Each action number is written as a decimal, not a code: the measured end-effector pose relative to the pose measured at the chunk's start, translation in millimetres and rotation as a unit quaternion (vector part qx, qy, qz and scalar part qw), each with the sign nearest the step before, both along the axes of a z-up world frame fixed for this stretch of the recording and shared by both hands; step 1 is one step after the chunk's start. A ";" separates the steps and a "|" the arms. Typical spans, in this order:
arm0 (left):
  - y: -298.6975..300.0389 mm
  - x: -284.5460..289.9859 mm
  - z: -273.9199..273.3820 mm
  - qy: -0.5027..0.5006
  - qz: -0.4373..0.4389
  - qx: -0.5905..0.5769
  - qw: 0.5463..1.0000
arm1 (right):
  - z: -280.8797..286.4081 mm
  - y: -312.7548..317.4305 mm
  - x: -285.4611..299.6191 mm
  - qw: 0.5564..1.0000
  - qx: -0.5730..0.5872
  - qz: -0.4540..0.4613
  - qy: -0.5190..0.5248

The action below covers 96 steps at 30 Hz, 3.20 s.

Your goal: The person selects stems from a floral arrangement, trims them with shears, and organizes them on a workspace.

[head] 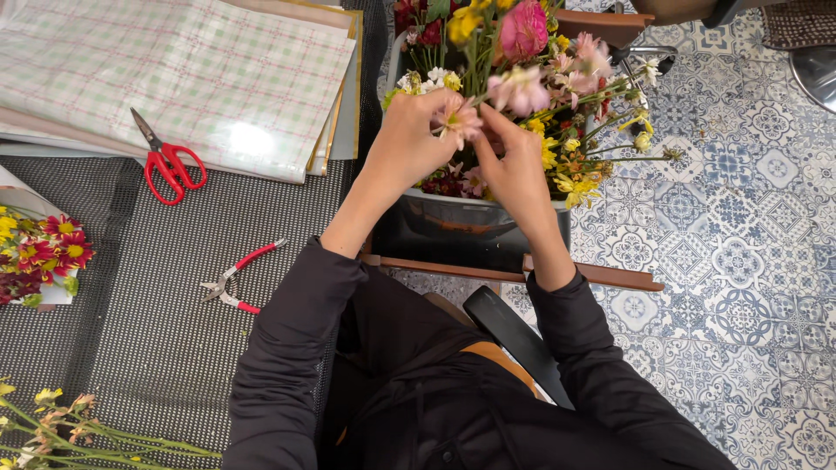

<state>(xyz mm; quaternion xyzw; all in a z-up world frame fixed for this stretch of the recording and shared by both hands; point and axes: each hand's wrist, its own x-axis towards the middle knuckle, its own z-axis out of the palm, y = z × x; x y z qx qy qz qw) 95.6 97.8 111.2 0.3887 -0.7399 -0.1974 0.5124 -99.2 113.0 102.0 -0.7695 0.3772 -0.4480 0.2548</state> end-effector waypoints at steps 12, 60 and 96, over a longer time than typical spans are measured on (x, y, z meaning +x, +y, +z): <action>48.1 1.6 79.2 -0.092 -0.019 0.107 0.990 | 20.9 3.8 -1.6 0.996 0.072 -0.007 0.044; -1.1 -33.3 0.8 -0.241 -0.048 0.153 0.957 | 37.4 80.9 -79.8 0.972 -0.104 0.001 -0.211; 138.3 19.9 29.7 -0.003 0.002 0.006 1.000 | -54.8 131.3 -81.2 0.987 0.031 0.045 -0.149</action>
